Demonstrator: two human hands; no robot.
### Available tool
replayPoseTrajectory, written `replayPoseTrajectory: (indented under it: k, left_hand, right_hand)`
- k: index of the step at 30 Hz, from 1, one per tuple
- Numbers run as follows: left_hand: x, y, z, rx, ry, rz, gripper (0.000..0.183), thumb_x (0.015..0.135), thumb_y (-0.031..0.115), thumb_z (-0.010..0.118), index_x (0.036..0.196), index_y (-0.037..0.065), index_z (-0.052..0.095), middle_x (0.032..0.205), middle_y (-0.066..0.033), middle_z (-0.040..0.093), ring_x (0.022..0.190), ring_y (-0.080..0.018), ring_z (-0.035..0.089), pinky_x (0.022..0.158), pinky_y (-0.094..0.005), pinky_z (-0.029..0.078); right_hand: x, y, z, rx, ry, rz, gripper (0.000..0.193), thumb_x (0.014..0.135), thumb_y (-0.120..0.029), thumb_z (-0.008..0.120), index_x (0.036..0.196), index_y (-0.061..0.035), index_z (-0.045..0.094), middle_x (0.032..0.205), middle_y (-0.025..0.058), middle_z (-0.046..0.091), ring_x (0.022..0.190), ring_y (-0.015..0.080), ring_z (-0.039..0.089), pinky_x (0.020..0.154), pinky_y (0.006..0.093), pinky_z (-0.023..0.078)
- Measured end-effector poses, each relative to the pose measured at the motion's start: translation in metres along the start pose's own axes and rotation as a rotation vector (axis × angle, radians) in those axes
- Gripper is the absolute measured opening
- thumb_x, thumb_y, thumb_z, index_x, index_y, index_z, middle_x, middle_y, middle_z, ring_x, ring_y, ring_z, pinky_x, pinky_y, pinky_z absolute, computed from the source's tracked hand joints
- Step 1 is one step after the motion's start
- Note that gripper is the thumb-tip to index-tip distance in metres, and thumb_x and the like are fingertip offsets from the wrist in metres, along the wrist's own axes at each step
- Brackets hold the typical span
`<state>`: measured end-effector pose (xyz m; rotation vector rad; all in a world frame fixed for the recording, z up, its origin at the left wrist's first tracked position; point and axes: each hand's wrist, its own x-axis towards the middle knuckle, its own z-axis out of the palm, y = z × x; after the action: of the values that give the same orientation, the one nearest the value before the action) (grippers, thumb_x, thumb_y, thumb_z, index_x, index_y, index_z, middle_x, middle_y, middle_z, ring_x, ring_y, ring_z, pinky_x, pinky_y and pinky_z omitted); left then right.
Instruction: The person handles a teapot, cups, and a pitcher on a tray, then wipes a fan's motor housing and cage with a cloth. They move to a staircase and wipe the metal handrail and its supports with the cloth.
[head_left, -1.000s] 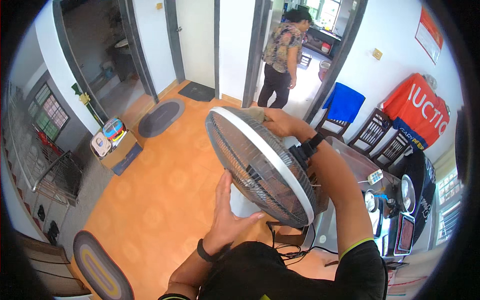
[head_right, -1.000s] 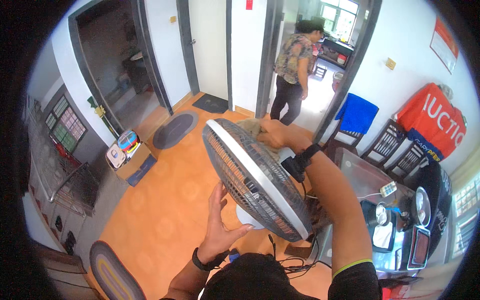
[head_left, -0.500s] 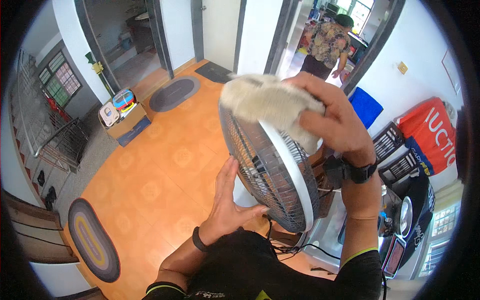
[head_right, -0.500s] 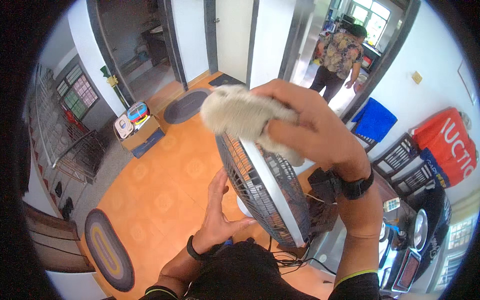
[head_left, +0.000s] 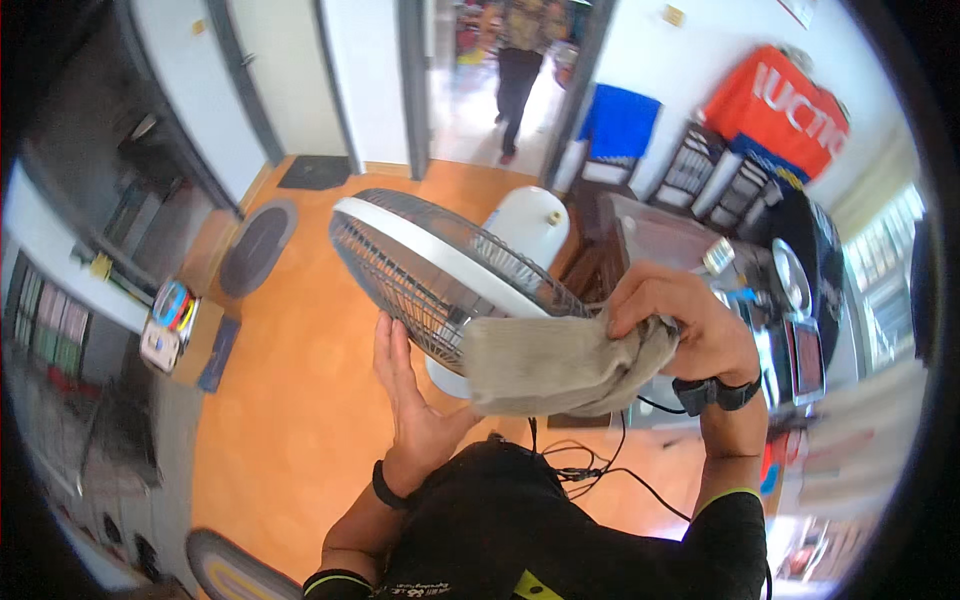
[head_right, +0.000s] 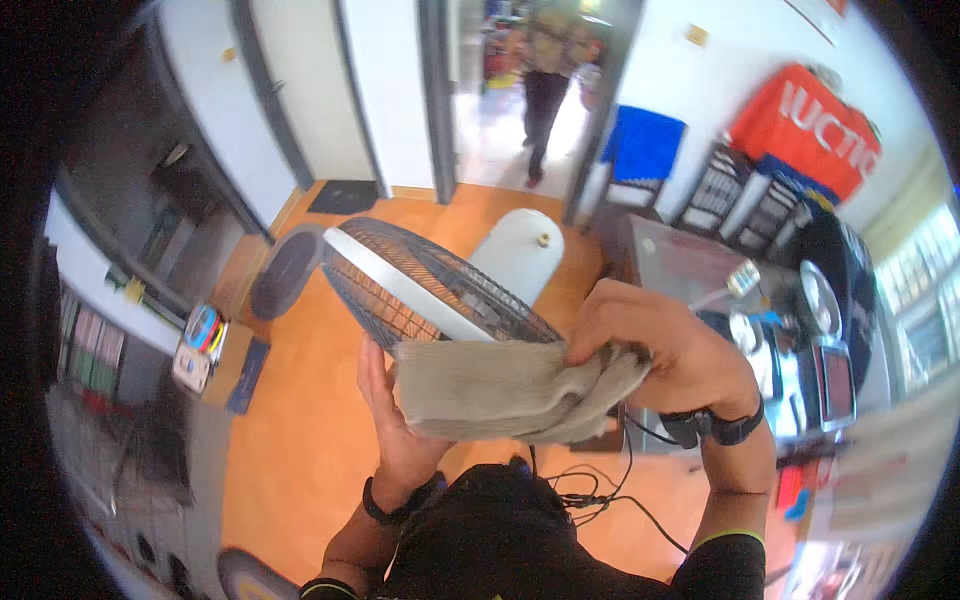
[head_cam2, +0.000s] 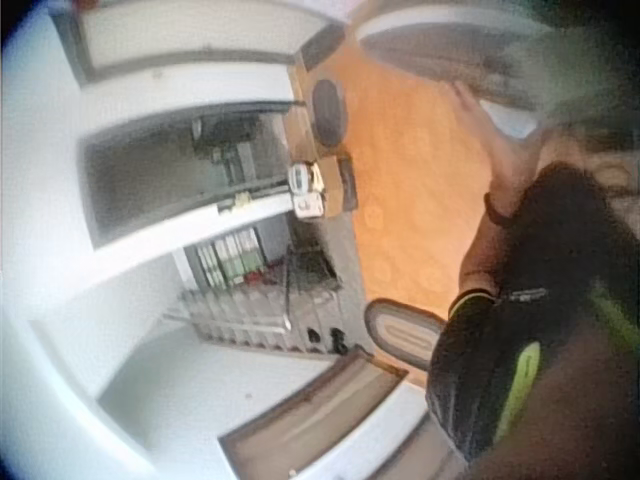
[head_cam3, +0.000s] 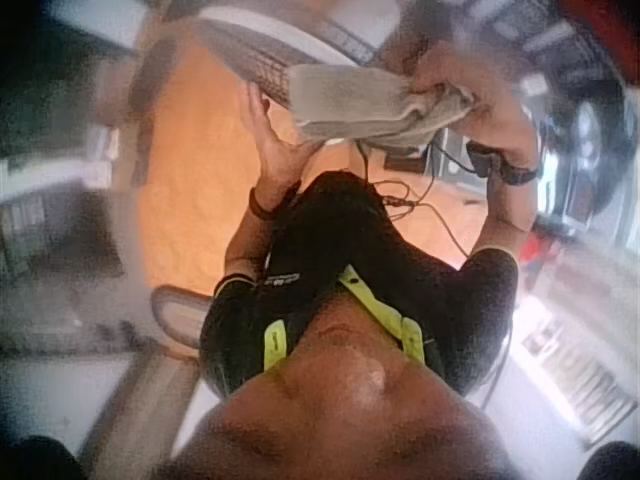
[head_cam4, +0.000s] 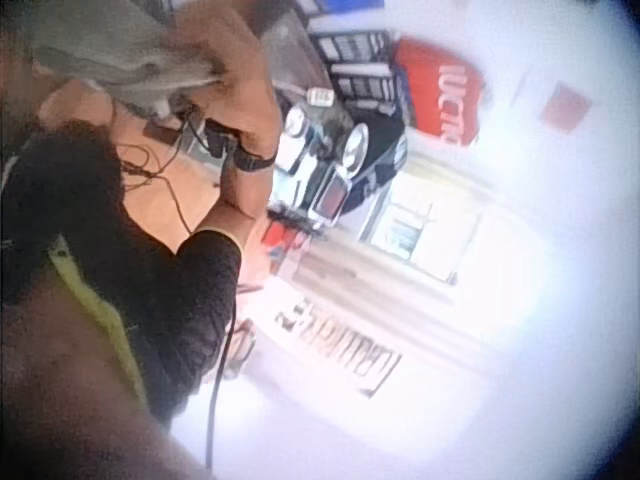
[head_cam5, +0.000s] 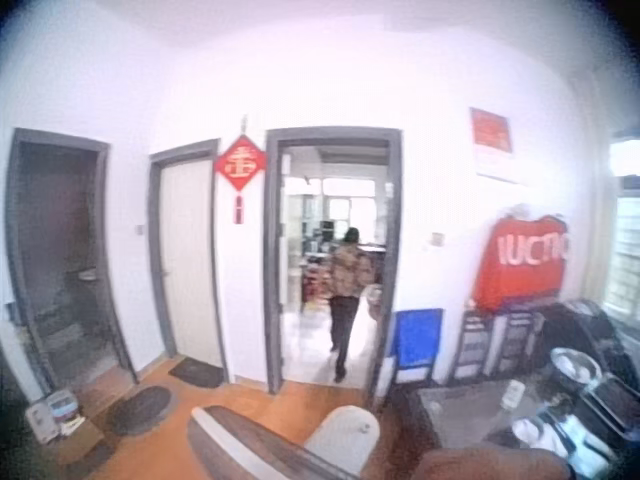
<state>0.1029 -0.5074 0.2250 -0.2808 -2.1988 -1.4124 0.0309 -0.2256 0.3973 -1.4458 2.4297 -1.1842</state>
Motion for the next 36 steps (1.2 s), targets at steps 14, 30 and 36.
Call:
replayPoseTrajectory:
  k: [14,30,36]
  left_hand:
    - [0.019,-0.019,-0.049,-0.156,-0.285,0.083,0.106,0.076,0.014,0.084,0.158,0.002,0.018,0.164,-0.0202,0.011,0.149,-0.0383,0.021,0.117,-0.0509,0.029]
    - [0.013,-0.010,-0.043,-0.014,-0.241,0.047,0.100,0.079,0.015,0.081,0.157,0.002,0.020,0.162,-0.0191,0.015,0.147,-0.0350,0.026,0.112,-0.0510,0.036]
    - [0.015,-0.011,-0.043,-0.064,-0.287,0.025,0.103,0.078,0.012,0.083,0.157,-0.001,0.017,0.163,-0.0205,0.010,0.147,-0.0388,0.023,0.117,-0.0520,0.029]
  right_hand:
    - [-0.131,0.042,0.177,0.206,0.867,0.701,0.029,0.088,0.005,0.058,0.115,-0.0054,0.059,0.108,0.0013,0.058,0.102,0.0117,0.054,0.090,0.0290,0.045]
    - [-0.102,0.119,0.290,1.339,1.300,0.761,0.038,0.091,0.004,0.051,0.129,0.0003,0.052,0.126,0.0096,0.059,0.115,0.0277,0.060,0.101,0.0430,0.050]
    - [-0.100,0.073,0.265,1.172,1.382,0.731,0.037,0.089,-0.001,0.056,0.126,0.0008,0.055,0.116,0.0094,0.064,0.107,0.0241,0.064,0.093,0.0391,0.052]
